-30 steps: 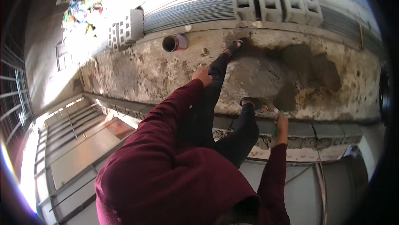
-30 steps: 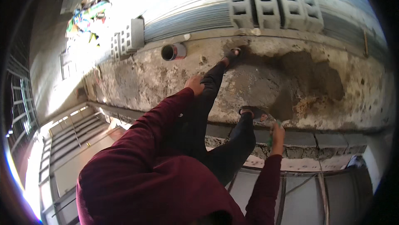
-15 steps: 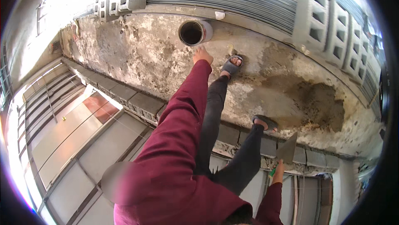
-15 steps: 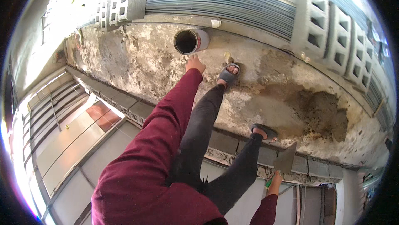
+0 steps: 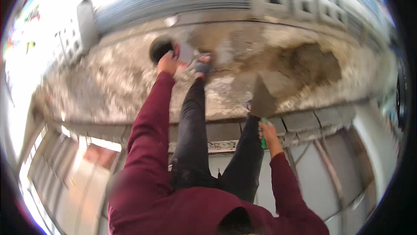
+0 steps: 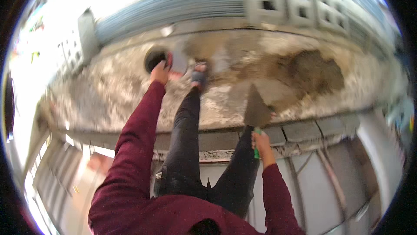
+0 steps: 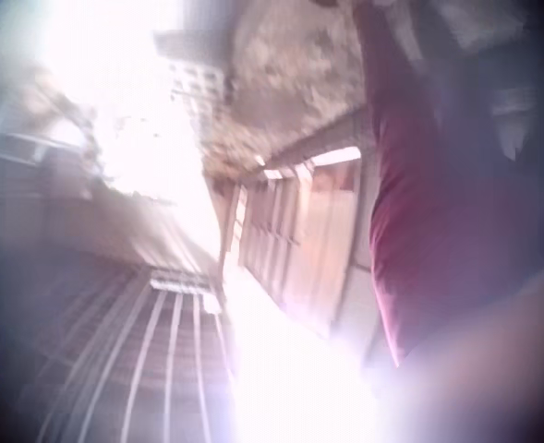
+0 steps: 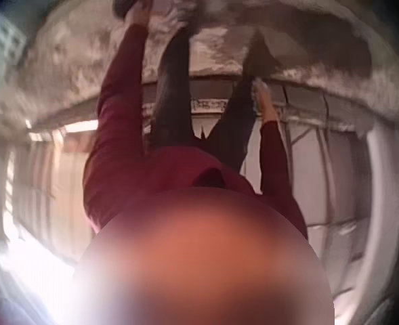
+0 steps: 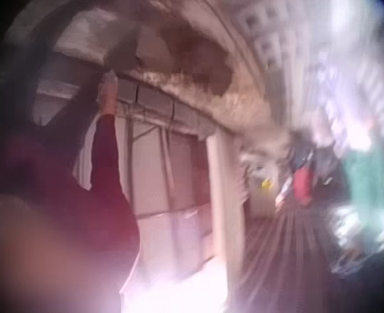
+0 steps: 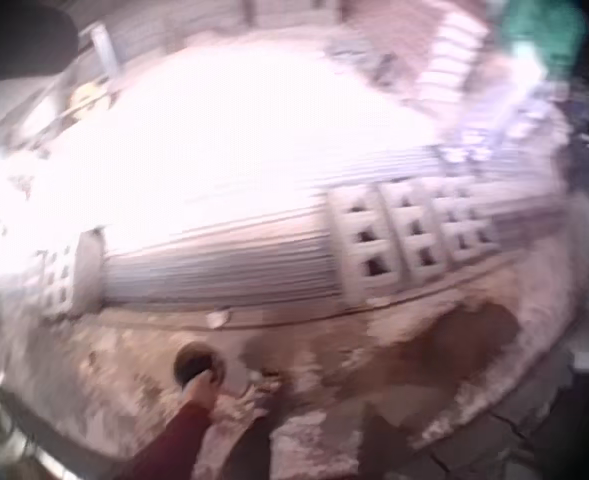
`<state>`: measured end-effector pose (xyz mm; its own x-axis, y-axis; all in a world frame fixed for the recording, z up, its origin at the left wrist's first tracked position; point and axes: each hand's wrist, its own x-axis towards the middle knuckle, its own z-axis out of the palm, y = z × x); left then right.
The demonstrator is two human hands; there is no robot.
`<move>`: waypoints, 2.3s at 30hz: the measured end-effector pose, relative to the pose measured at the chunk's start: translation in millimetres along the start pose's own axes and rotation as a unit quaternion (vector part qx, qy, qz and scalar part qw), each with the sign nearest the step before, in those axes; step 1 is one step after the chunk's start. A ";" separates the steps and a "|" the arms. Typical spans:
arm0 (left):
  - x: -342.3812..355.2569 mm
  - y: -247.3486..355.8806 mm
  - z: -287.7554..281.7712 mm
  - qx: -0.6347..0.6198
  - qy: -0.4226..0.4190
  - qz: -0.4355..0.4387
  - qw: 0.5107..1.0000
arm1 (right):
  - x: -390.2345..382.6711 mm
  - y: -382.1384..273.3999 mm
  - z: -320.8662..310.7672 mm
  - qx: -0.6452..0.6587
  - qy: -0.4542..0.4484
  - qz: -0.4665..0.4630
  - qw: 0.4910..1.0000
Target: The person uses a trowel to spread wet cement on a concrete floor and then places a hollow concrete block onto the prepared mortar bed. The person adjusts the block's position to align it with the existing structure.
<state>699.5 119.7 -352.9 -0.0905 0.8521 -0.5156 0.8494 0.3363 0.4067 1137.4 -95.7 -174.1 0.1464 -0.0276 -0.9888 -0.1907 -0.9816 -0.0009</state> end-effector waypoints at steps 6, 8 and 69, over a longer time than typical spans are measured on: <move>-75.1 156.1 18.7 0.150 -0.103 0.280 0.943 | -37.3 40.4 -85.5 0.067 0.006 -0.087 0.994; -94.0 230.8 36.8 0.133 -0.110 0.369 0.913 | -41.7 57.6 -123.5 0.111 0.008 -0.101 0.989; -71.7 1075.2 289.7 0.198 -0.182 0.796 0.542 | -58.8 103.7 -396.2 0.531 0.232 -0.041 0.814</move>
<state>1769.9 304.0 -97.1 0.9687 -0.2240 0.1068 -0.2480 -0.8830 0.3984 1493.6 -270.6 -57.0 0.5052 -0.2810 -0.8160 -0.8569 -0.2749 -0.4359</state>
